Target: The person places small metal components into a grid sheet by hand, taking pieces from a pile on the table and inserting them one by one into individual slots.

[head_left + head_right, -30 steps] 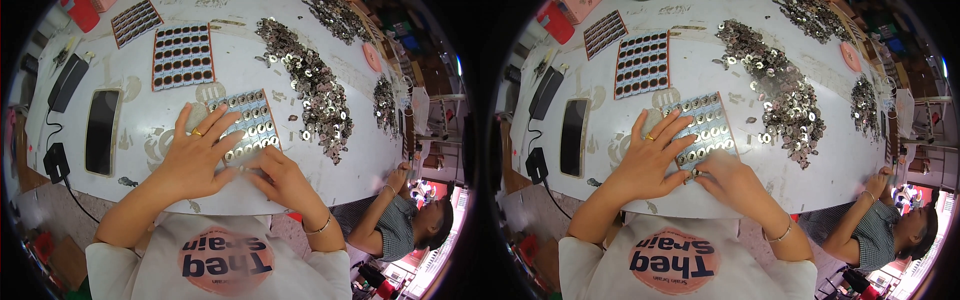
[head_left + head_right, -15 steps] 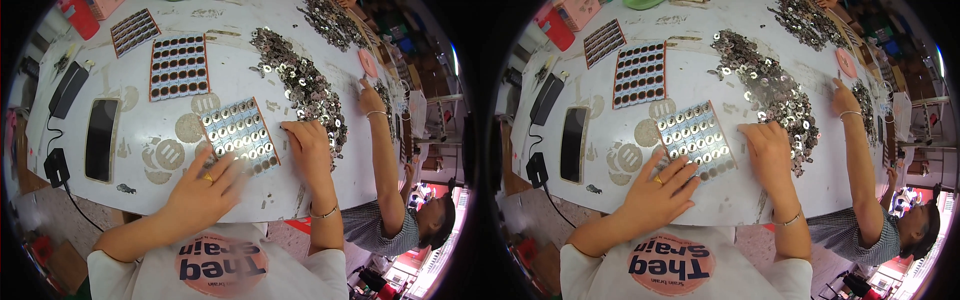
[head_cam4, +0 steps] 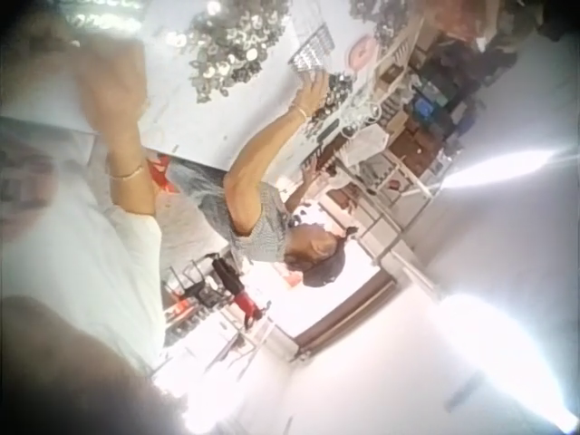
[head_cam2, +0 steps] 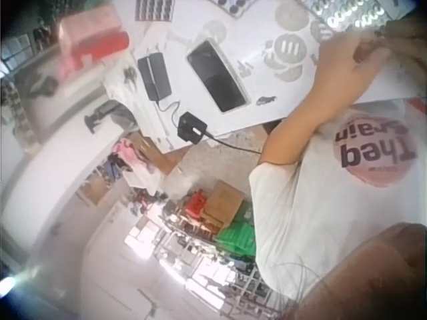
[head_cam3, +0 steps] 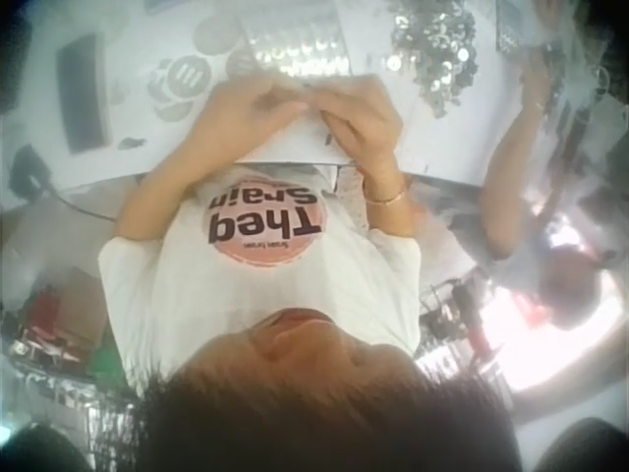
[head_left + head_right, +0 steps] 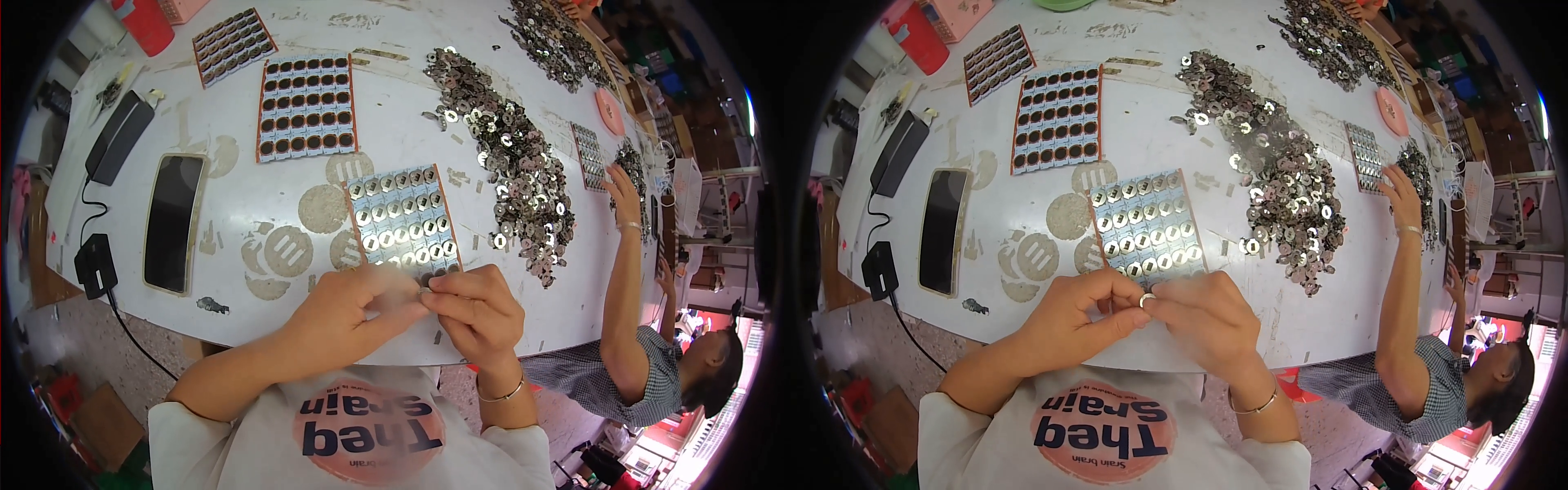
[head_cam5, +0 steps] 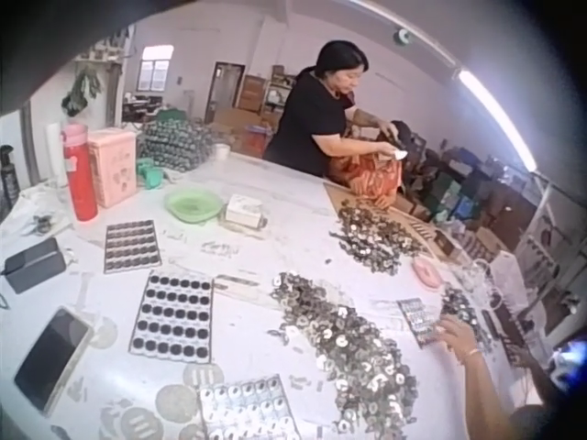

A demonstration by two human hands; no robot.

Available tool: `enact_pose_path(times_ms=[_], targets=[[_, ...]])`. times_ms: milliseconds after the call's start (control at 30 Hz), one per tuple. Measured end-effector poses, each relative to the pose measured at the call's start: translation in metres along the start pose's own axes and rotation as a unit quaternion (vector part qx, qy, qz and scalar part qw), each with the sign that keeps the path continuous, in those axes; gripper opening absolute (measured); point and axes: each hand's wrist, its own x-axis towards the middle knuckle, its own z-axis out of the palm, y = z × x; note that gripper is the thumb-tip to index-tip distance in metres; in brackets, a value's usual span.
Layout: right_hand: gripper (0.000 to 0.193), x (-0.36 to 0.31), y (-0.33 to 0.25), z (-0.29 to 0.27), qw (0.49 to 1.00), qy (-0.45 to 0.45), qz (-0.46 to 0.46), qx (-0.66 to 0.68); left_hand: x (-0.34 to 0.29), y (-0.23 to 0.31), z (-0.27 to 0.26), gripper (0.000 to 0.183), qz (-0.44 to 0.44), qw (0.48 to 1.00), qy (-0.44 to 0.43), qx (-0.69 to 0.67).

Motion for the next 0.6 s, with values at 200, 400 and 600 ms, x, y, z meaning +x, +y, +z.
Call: enact_pose_path(times_ms=[200, 400, 600], targets=[[0.027, -0.005, -0.016, 0.007, 0.851, 0.096, 0.322, 0.404, -0.004, -0.012, 0.000, 0.016, 0.108, 0.988, 0.022, 0.105], [0.030, -0.011, 0.006, -0.007, 0.914, -0.056, 0.271, 0.297, -0.008, -0.022, 0.005, 0.025, 0.230, 0.897, 0.077, 0.369], [0.019, -0.008, 0.013, -0.006, 0.904, -0.132, 0.358, 0.192, -0.014, -0.039, 0.004, 0.025, 0.288, 0.809, 0.051, 0.510]])
